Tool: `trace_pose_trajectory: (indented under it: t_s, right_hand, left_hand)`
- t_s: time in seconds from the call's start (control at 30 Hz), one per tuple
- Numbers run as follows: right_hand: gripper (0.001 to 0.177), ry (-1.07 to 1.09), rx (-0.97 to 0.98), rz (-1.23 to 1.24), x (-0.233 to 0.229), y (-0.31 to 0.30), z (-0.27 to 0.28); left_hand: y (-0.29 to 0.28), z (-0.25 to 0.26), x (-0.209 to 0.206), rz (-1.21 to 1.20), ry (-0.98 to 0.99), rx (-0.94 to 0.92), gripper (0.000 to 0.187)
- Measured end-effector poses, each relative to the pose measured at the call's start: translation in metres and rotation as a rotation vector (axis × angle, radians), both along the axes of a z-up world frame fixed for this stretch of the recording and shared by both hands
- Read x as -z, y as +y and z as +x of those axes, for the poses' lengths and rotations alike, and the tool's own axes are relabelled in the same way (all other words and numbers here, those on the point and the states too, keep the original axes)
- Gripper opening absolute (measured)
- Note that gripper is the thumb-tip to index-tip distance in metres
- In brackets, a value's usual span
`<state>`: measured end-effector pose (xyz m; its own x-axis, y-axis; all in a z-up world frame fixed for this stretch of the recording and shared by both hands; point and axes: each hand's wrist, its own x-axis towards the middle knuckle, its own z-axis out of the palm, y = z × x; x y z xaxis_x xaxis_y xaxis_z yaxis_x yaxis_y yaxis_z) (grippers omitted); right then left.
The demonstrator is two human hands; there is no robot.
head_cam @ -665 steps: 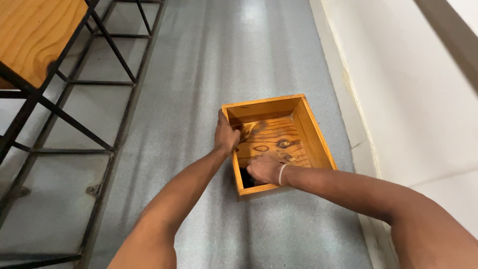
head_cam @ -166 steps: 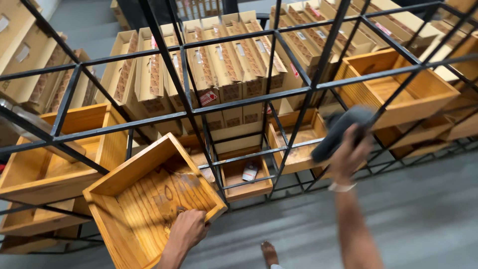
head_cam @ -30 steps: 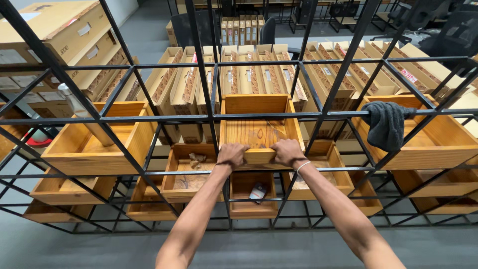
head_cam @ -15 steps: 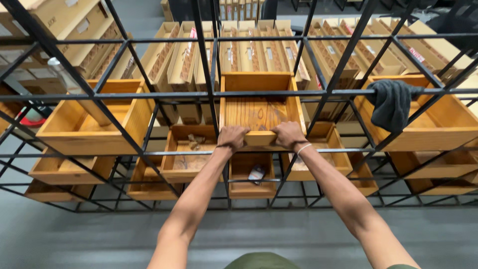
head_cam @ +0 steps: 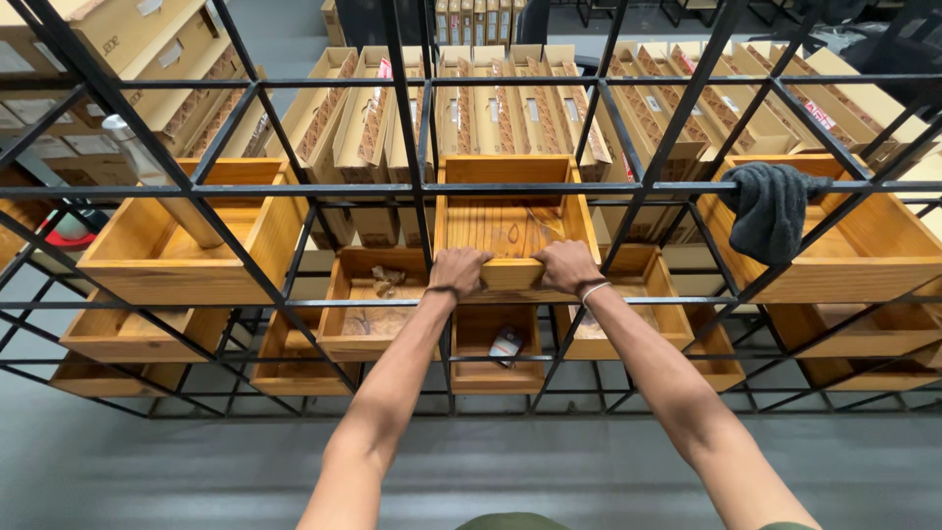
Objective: The person removes wooden drawers from a metal shelving unit, wipes them with a dark cloth on the floor, and places them back on the shelves. The person also wipes the metal frame of the shelving unit with the cloth.
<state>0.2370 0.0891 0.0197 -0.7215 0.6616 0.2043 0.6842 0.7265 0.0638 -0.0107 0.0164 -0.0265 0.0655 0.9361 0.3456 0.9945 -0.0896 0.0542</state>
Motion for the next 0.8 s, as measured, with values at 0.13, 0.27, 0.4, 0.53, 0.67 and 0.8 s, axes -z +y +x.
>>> trace_pose_trajectory:
  t_s: [0.13,0.27,0.4,0.53,0.67,0.8]
  right_hand:
    - [0.039,-0.015,-0.001,0.057,0.007,0.003,0.001]
    - [0.069,-0.060,0.112,0.102,-0.017,-0.026,-0.003]
    - [0.100,0.299,0.108,0.110,-0.055,-0.128,-0.017]
    - [0.035,0.881,-0.421,-0.316,-0.046,-0.315,-0.033]
    - [0.032,0.627,-0.471,-1.073,-0.018,-0.382,-0.053]
    - [0.030,0.484,-0.362,-1.384,0.017,-0.344,-0.042]
  left_hand:
    - [-0.007,0.002,-0.011,0.141,0.005,0.055,0.033]
    - [-0.039,0.020,-0.036,0.175,0.089,0.062,0.045]
    - [-0.091,0.019,-0.023,0.623,0.116,0.230,0.045]
    - [-0.166,-0.031,0.064,0.291,-0.042,0.366,0.041]
    - [-0.214,-0.116,0.144,-0.324,-0.148,0.035,0.041]
    - [-0.263,-0.181,0.172,-0.574,-0.358,-0.487,0.031]
